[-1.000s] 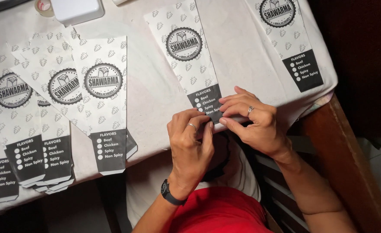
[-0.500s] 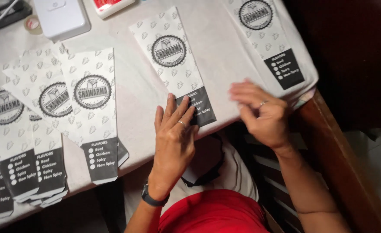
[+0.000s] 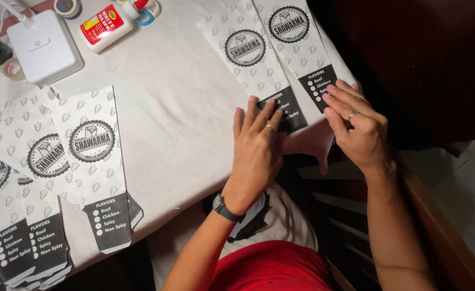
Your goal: Applying glue to the edges of paper shawarma wraps and folding them to complete the packaging assembly.
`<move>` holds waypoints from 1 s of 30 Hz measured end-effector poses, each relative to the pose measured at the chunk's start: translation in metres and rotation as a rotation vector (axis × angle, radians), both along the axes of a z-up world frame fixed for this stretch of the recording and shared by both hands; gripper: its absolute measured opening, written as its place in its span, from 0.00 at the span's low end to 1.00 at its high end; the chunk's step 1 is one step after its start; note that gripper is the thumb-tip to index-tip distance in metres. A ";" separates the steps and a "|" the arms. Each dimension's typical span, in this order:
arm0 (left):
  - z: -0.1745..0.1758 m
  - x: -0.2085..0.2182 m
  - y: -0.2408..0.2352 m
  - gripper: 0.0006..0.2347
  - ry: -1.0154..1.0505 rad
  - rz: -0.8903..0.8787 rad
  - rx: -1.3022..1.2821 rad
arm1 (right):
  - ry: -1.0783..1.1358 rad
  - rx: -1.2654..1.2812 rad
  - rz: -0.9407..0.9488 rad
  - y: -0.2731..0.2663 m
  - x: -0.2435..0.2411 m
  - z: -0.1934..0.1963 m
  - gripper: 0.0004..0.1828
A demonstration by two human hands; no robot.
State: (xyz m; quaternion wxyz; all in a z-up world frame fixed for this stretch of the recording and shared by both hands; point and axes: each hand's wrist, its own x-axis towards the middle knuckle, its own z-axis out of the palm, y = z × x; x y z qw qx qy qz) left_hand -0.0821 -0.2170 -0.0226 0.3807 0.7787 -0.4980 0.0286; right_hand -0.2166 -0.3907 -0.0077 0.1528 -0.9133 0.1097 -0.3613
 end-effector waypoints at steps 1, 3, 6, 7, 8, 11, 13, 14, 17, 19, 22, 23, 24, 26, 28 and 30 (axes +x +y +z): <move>0.000 -0.002 -0.006 0.20 0.004 -0.005 0.003 | -0.002 -0.003 0.007 -0.001 0.000 0.000 0.12; -0.002 -0.004 -0.016 0.20 0.007 -0.009 0.009 | -0.006 -0.003 0.013 -0.006 0.001 -0.001 0.12; -0.005 -0.006 -0.026 0.20 0.002 -0.016 0.017 | -0.006 0.013 0.032 -0.014 0.001 -0.003 0.12; -0.006 -0.006 -0.029 0.20 0.004 -0.007 0.020 | -0.010 0.032 0.042 -0.015 0.002 -0.002 0.11; -0.006 -0.007 -0.030 0.20 0.006 0.003 0.025 | -0.013 0.050 0.053 -0.016 0.003 -0.001 0.11; -0.001 -0.008 -0.031 0.19 0.006 0.002 0.021 | -0.019 0.052 0.049 -0.017 0.001 -0.005 0.11; -0.002 -0.008 -0.030 0.20 0.004 0.004 0.020 | -0.020 0.064 0.056 -0.017 0.001 -0.005 0.11; -0.003 -0.008 -0.030 0.20 0.002 -0.001 0.017 | -0.021 0.073 0.057 -0.017 -0.001 -0.004 0.11; 0.000 -0.009 -0.027 0.19 0.005 -0.006 -0.017 | -0.036 0.075 0.066 -0.016 0.000 -0.003 0.11; 0.000 -0.010 -0.028 0.18 -0.008 -0.007 -0.041 | -0.050 0.063 0.062 -0.015 0.000 -0.003 0.10; -0.003 -0.010 -0.024 0.17 -0.026 -0.023 -0.113 | -0.062 0.019 0.093 -0.007 0.001 0.009 0.09; -0.004 -0.008 -0.020 0.16 -0.034 -0.054 -0.166 | -0.063 -0.018 0.114 -0.003 0.003 0.015 0.08; 0.005 -0.008 -0.005 0.16 -0.039 -0.027 -0.164 | -0.066 -0.016 0.141 -0.002 0.000 0.014 0.08; 0.024 -0.008 0.026 0.15 0.013 -0.074 -0.216 | -0.061 -0.117 0.076 -0.001 -0.003 0.012 0.07; 0.028 0.005 0.076 0.17 -0.040 0.036 -0.137 | -0.085 -0.098 0.095 0.001 -0.008 0.007 0.06; 0.023 0.019 0.127 0.19 -0.084 0.135 -0.056 | -0.101 -0.079 0.103 0.004 -0.012 0.004 0.05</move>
